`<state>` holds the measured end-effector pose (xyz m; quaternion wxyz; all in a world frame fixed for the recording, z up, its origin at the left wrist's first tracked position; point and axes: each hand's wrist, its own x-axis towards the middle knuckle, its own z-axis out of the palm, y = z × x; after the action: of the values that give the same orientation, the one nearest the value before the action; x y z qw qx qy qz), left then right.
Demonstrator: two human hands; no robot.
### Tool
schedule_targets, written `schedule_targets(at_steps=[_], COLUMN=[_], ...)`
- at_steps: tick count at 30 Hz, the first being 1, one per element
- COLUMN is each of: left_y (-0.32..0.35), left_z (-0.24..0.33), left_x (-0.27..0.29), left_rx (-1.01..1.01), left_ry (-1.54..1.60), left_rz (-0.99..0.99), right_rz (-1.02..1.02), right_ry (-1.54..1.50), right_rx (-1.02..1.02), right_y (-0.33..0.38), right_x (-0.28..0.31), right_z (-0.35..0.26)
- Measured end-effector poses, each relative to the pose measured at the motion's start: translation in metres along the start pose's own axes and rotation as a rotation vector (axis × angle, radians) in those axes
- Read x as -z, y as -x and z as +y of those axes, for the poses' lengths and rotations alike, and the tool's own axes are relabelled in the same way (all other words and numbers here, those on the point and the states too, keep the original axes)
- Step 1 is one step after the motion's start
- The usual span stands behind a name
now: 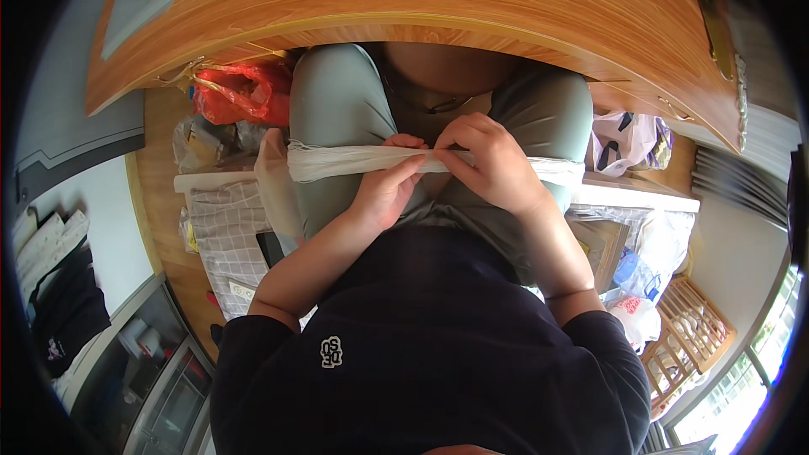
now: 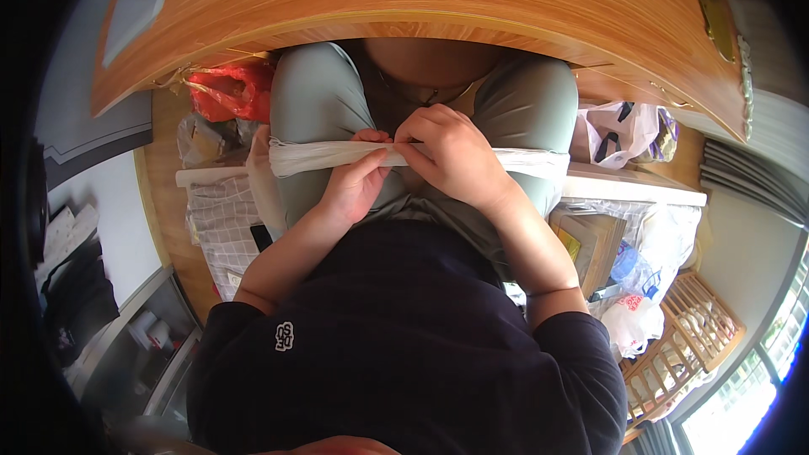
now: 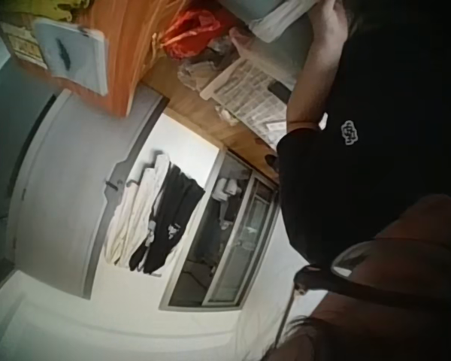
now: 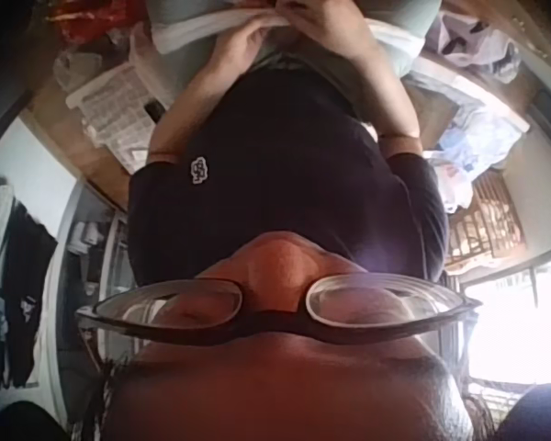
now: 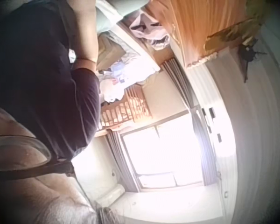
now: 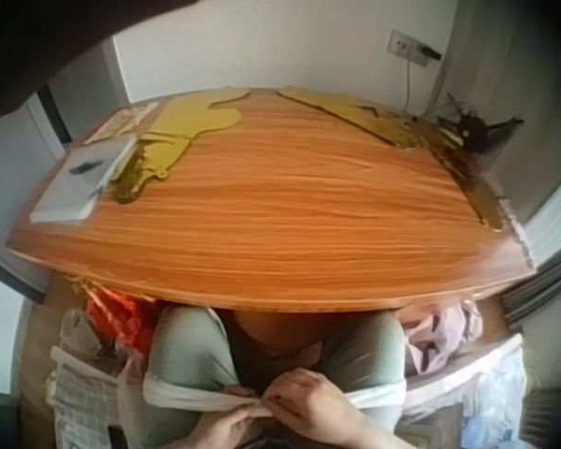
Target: Handling and wrapping white plastic strips around the hands.
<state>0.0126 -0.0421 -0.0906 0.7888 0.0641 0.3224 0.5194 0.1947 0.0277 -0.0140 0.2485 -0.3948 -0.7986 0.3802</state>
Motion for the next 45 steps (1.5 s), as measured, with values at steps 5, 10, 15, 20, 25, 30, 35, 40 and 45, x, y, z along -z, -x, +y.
schedule_targets(at_steps=[5, 10, 15, 20, 25, 30, 35, 40, 45], left_y=[-0.001, 0.001, -0.001, -0.001, -0.001, -0.003, -0.003, 0.013, 0.05], left_z=[-0.002, -0.003, -0.001, 0.002, 0.002, -0.001, 0.001, 0.009, 0.131], left_x=[0.0, 0.001, -0.002, 0.0, -0.005, -0.005, 0.002, -0.004, -0.058], left_rx=[-0.015, -0.007, -0.011, 0.022, 0.023, 0.048, 0.114, 0.292, 0.684], left_ry=[0.023, -0.035, -0.027, 0.053, 0.017, 0.027, 0.016, -0.204, -1.15], left_rz=[0.008, 0.033, 0.013, 0.028, 0.068, 0.116, 0.078, 0.206, -0.757], right_rz=[-0.086, -0.082, -0.059, -0.123, 0.037, -0.225, -0.578, -0.561, -0.398], right_ry=[-0.094, -0.044, -0.084, -0.261, 0.158, 0.07, -0.202, -0.684, -0.768], right_rx=[-0.183, -0.002, -0.087, -0.34, 0.141, -0.069, -0.298, -0.12, -0.096], right_y=[0.0, -0.005, -0.004, -0.007, -0.007, -0.005, -0.011, -0.039, -0.069], right_x=[0.007, 0.011, 0.008, 0.022, 0.016, 0.037, 0.113, 0.133, 0.141], right_z=[-0.007, 0.0, -0.004, -0.018, 0.003, 0.015, 0.003, -0.047, -0.108])
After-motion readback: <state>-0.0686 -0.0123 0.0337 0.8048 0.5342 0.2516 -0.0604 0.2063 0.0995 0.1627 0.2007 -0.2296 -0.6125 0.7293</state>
